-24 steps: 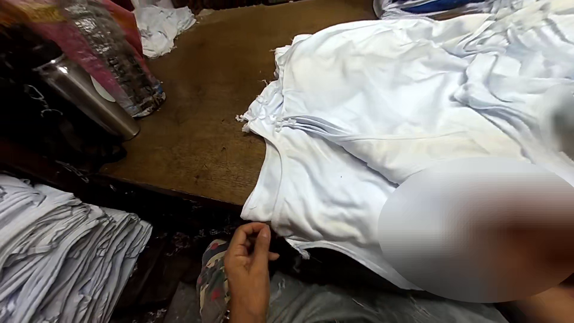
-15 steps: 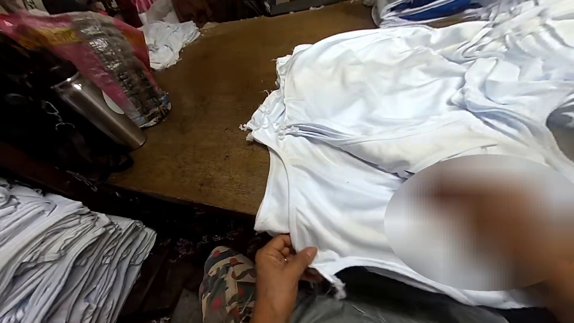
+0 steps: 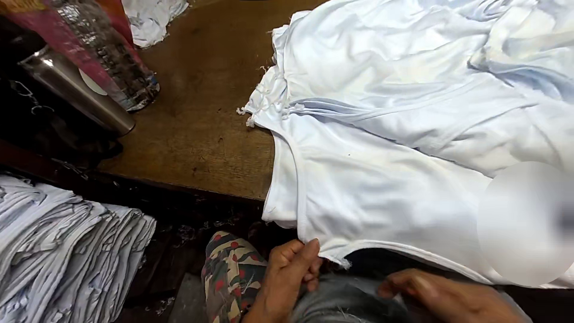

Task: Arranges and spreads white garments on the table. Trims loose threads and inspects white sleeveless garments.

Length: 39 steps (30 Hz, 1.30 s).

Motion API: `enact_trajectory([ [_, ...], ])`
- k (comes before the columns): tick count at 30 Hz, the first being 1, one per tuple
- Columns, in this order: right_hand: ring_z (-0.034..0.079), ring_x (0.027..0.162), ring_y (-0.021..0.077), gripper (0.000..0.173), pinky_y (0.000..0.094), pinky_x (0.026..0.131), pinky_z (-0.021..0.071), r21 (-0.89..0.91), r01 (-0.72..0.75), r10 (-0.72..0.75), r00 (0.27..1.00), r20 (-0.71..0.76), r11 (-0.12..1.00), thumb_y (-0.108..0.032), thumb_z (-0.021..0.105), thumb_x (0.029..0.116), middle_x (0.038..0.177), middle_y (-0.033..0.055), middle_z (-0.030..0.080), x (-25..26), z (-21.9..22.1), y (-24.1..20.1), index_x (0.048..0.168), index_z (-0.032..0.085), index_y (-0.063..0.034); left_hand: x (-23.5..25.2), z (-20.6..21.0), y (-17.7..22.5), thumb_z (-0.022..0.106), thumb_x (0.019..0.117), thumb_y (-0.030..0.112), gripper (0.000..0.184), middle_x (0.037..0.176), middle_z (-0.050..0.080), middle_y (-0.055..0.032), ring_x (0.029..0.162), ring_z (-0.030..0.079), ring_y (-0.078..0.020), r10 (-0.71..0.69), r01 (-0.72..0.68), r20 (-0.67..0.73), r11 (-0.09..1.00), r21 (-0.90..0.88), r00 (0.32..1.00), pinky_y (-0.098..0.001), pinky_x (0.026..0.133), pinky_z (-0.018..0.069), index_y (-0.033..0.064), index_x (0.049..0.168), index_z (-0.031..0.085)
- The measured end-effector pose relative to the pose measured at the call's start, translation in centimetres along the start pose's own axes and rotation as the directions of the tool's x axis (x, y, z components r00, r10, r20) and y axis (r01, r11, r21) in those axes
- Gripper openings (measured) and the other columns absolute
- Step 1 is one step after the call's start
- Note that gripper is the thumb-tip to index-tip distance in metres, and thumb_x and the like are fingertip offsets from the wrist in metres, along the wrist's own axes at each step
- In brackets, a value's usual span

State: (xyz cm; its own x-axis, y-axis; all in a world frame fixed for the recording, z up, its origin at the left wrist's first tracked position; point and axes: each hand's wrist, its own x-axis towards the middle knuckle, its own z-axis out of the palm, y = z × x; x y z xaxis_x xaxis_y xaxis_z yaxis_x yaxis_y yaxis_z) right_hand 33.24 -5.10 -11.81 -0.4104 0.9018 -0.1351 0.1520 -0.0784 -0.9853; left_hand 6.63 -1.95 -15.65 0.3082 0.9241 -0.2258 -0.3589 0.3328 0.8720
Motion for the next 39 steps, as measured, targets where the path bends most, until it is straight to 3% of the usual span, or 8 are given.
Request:
enact_trajectory([
  [5,0.042,0.054,0.0018,0.041,0.0215,0.05,0.0369,0.111,-0.125,0.116,0.99,0.086,0.986,-0.022,0.035,0.112,0.068,-0.0068,0.051,1.6,3.0,0.7,0.109,0.07,-0.0004,-1.3,-0.9,-0.1,0.064,0.1017,0.017,0.021,0.066,0.055,0.0012,0.053,0.047,-0.0033,0.224,-0.189,-0.103,0.943,0.272,0.969,-0.0187,0.047,0.0389,0.0021,0.089,0.073],
  [11,0.037,0.049,0.0022,0.041,0.0209,0.046,0.0313,0.257,-0.29,0.25,0.952,0.175,0.922,-0.021,0.033,0.1111,0.061,-0.0091,0.046,3.1,5.1,0.1,0.101,0.069,-0.0047,-3.0,-1.5,-0.3,0.06,0.1021,0.009,0.02,0.08,0.068,-0.0026,0.061,0.055,-0.0022,0.476,-0.34,-0.121,0.763,0.55,0.871,-0.0173,0.053,0.0464,-0.0015,0.097,0.075],
  [15,0.036,0.048,0.0011,0.039,0.0196,0.044,0.0297,0.283,-0.31,0.288,0.95,0.116,0.908,-0.021,0.034,0.1112,0.061,-0.0101,0.045,3.6,5.7,-0.1,0.101,0.069,-0.0058,-3.5,-1.6,-0.4,0.06,0.0998,0.005,0.017,0.079,0.067,-0.0031,0.062,0.055,-0.0017,0.507,-0.375,-0.115,0.754,0.539,0.854,-0.0163,0.055,0.0469,-0.0032,0.093,0.074],
  [28,0.036,0.047,0.0012,0.038,0.0194,0.043,0.0307,0.283,-0.257,0.262,0.965,0.024,0.924,-0.022,0.038,0.1117,0.06,-0.0087,0.046,4.3,7.5,-0.2,0.094,0.068,-0.0072,-4.1,-0.4,-0.5,0.061,0.0965,0.002,0.015,0.074,0.065,-0.003,0.06,0.054,-0.0006,0.467,-0.366,-0.116,0.803,0.471,0.876,-0.0151,0.054,0.0451,-0.0043,0.088,0.071],
  [33,0.036,0.046,-0.0012,0.036,0.0177,0.043,0.0306,0.191,-0.206,0.223,0.973,-0.068,0.96,-0.019,0.041,0.1105,0.059,-0.0105,0.047,4.5,7.7,0.3,0.087,0.067,-0.0097,-4.1,-0.7,-0.9,0.06,0.0957,0.001,0.016,0.073,0.066,-0.0019,0.059,0.054,0.0003,0.424,-0.335,-0.087,0.811,0.479,0.902,-0.0148,0.053,0.0445,-0.003,0.086,0.072],
  [36,0.037,0.048,-0.0012,0.038,0.0181,0.045,0.0312,0.201,-0.163,0.17,0.985,-0.015,0.966,-0.019,0.038,0.1111,0.06,-0.0108,0.047,3.5,6.4,0.5,0.091,0.068,-0.0076,-3.7,-1.3,-1.4,0.061,0.0987,0.006,0.013,0.075,0.064,0.0003,0.057,0.052,-0.0008,0.269,-0.204,-0.129,0.904,0.376,0.955,-0.0164,0.05,0.0425,-0.0012,0.096,0.071],
  [38,0.039,0.05,0.0002,0.04,0.0197,0.047,0.0335,0.225,-0.143,0.136,0.99,0.046,0.964,-0.02,0.034,0.1114,0.062,-0.0098,0.047,2.1,4.9,0.6,0.098,0.069,-0.004,-3.0,-1.5,-1.4,0.062,0.1011,0.019,0.023,0.089,0.068,-0.0042,0.063,0.057,-0.0059,0.119,-0.084,-0.138,0.968,0.237,0.983,-0.0203,0.051,0.0474,-0.0006,0.112,0.07],
  [39,0.04,0.05,0.0008,0.041,0.0205,0.047,0.0344,0.233,-0.142,0.135,0.99,0.048,0.962,-0.021,0.033,0.1114,0.062,-0.0095,0.048,1.4,4.2,0.6,0.1,0.069,-0.0035,-2.6,-1.6,-1.2,0.062,0.1019,0.028,0.034,0.103,0.07,-0.0083,0.071,0.063,-0.0095,0.035,-0.02,-0.109,0.99,0.142,0.993,-0.0228,0.054,0.051,-0.0004,0.12,0.068],
])
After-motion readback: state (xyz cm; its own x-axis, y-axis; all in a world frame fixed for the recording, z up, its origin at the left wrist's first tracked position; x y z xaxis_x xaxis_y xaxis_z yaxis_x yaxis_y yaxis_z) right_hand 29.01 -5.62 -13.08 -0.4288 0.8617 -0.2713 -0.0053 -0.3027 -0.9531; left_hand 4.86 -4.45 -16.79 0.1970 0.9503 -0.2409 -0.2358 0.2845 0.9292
